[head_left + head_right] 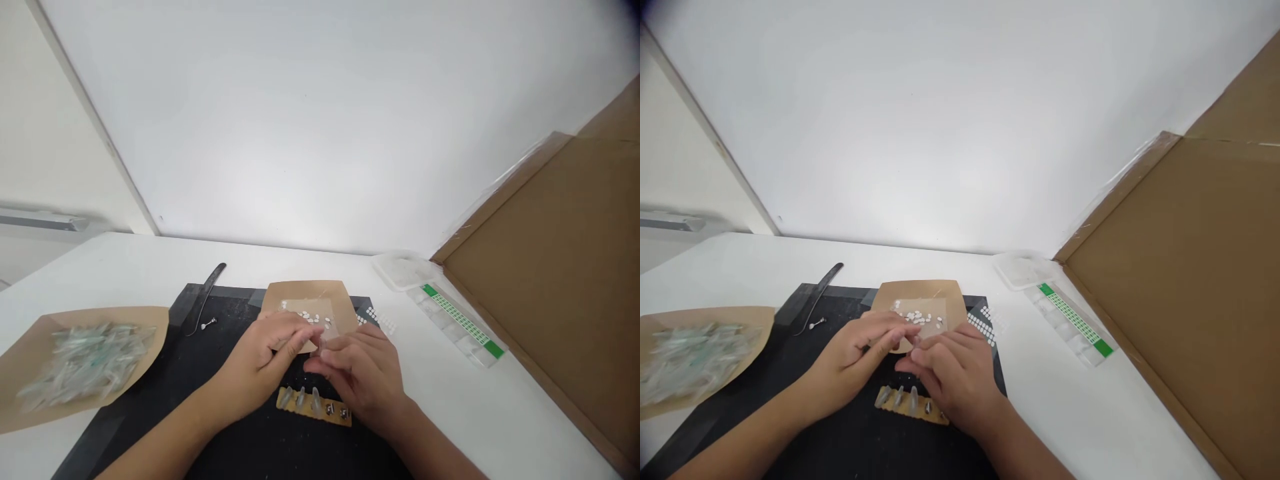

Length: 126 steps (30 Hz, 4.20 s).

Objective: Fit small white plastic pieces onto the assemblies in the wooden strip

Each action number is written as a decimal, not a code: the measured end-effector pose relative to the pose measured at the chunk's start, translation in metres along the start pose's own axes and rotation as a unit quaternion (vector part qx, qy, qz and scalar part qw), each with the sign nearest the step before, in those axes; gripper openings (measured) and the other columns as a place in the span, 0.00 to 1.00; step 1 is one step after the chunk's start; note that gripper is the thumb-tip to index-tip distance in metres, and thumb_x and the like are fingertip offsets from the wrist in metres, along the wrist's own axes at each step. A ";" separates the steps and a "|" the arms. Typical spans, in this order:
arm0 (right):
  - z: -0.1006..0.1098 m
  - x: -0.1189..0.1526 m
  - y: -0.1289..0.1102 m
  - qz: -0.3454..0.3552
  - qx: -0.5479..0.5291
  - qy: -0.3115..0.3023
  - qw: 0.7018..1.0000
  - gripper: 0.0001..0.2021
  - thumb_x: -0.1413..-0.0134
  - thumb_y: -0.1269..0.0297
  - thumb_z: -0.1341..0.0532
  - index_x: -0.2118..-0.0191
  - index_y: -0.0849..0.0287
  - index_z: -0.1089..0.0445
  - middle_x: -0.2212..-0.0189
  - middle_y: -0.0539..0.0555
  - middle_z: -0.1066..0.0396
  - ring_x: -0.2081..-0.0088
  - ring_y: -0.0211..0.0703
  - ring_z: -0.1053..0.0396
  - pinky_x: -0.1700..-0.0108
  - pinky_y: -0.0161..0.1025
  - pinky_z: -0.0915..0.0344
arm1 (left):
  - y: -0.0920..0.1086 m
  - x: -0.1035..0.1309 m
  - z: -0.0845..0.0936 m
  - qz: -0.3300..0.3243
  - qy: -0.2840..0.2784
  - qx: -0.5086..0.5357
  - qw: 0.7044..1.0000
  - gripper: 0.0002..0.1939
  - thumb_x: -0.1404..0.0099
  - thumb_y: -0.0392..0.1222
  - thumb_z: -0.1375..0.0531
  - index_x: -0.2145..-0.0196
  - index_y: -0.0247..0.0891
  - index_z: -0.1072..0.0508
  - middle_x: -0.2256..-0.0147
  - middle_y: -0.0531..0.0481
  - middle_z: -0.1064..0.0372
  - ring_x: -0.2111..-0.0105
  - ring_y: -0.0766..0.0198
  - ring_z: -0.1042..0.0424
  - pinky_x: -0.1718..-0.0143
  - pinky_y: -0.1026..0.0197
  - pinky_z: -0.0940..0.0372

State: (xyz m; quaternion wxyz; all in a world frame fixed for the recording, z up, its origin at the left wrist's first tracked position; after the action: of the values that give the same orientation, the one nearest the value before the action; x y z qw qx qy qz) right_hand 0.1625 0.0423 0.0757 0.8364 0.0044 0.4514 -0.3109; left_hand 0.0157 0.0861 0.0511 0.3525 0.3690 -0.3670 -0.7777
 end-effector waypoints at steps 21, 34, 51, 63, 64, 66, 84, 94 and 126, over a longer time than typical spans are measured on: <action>0.003 0.007 0.009 -0.033 0.017 0.020 0.999 0.16 0.40 0.57 0.26 0.64 0.51 0.35 0.76 0.42 0.21 0.77 0.37 0.24 0.67 0.41 0.38 | -0.023 0.009 -0.021 0.172 -0.015 0.256 0.951 0.13 0.37 0.46 0.27 0.57 0.39 0.18 0.67 0.49 0.19 0.72 0.66 0.28 0.69 0.63 0.32; -0.001 0.011 0.007 -0.056 0.030 -0.017 0.998 0.13 0.38 0.60 0.27 0.55 0.51 0.30 0.73 0.44 0.21 0.72 0.40 0.22 0.68 0.39 0.39 | -0.027 0.004 -0.016 0.172 -0.004 0.218 0.961 0.10 0.37 0.46 0.28 0.66 0.38 0.23 0.73 0.53 0.26 0.74 0.69 0.32 0.72 0.67 0.37; 0.024 0.025 0.004 -0.009 0.006 -0.101 0.995 0.26 0.43 0.35 0.32 0.64 0.57 0.27 0.77 0.43 0.28 0.76 0.34 0.33 0.69 0.39 0.49 | 0.017 0.003 -0.013 -0.126 -0.024 -0.033 0.991 0.09 0.24 0.36 0.39 0.60 0.42 0.17 0.69 0.53 0.21 0.66 0.63 0.27 0.58 0.59 0.32; -0.002 0.037 0.014 -0.012 0.016 -0.212 0.977 0.28 0.41 0.31 0.37 0.65 0.55 0.25 0.74 0.43 0.31 0.74 0.36 0.39 0.68 0.40 0.54 | 0.043 0.023 -0.038 -0.295 -0.074 -0.144 0.942 0.08 0.26 0.31 0.40 0.65 0.36 0.24 0.76 0.53 0.28 0.75 0.63 0.39 0.64 0.54 0.36; -0.002 0.038 0.014 -0.009 0.019 -0.215 0.976 0.28 0.41 0.31 0.37 0.65 0.55 0.26 0.74 0.43 0.31 0.74 0.36 0.38 0.68 0.40 0.54 | 0.044 0.025 -0.040 -0.297 -0.078 -0.154 0.939 0.10 0.26 0.32 0.41 0.67 0.36 0.24 0.77 0.53 0.30 0.75 0.63 0.40 0.65 0.54 0.37; -0.004 0.038 0.013 -0.003 0.022 -0.221 0.975 0.28 0.41 0.31 0.38 0.66 0.55 0.26 0.74 0.44 0.31 0.74 0.36 0.38 0.68 0.40 0.54 | 0.044 0.026 -0.044 -0.295 -0.090 -0.183 0.934 0.12 0.26 0.33 0.41 0.70 0.36 0.26 0.77 0.52 0.32 0.74 0.62 0.40 0.69 0.55 0.39; -0.009 0.038 0.016 -0.043 0.016 -0.263 0.964 0.27 0.46 0.32 0.33 0.68 0.55 0.27 0.72 0.45 0.29 0.74 0.37 0.38 0.70 0.40 0.52 | 0.032 0.022 -0.054 -0.228 -0.145 -0.195 0.943 0.08 0.26 0.38 0.40 0.64 0.38 0.22 0.64 0.48 0.30 0.65 0.60 0.33 0.64 0.57 0.36; -0.012 0.040 0.024 -0.085 -0.030 -0.267 0.959 0.33 0.60 0.28 0.28 0.66 0.56 0.28 0.74 0.44 0.28 0.75 0.35 0.36 0.71 0.38 0.52 | 0.023 0.021 -0.055 -0.191 -0.160 -0.220 0.943 0.09 0.25 0.41 0.40 0.63 0.40 0.21 0.61 0.49 0.30 0.66 0.62 0.31 0.66 0.58 0.36; -0.008 0.042 0.037 -0.139 -0.072 -0.247 0.956 0.31 0.58 0.31 0.27 0.67 0.57 0.26 0.75 0.44 0.29 0.76 0.34 0.37 0.72 0.34 0.49 | 0.034 0.019 -0.060 -0.193 -0.141 -0.152 0.959 0.10 0.27 0.39 0.36 0.68 0.38 0.21 0.65 0.50 0.26 0.64 0.60 0.27 0.64 0.58 0.32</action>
State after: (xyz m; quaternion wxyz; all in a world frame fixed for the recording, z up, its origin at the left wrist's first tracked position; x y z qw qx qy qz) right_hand 0.1922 0.0531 0.0290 0.8682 -0.1955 0.2483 -0.3826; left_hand 0.0658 0.0356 0.0464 0.1926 0.2612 -0.2125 -0.9217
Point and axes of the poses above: each hand's wrist, its own x-axis away from the middle knuckle, its own z-axis out of the back of the hand, y = z × x, the point moved 8 cm from there along -x, towards the middle knuckle
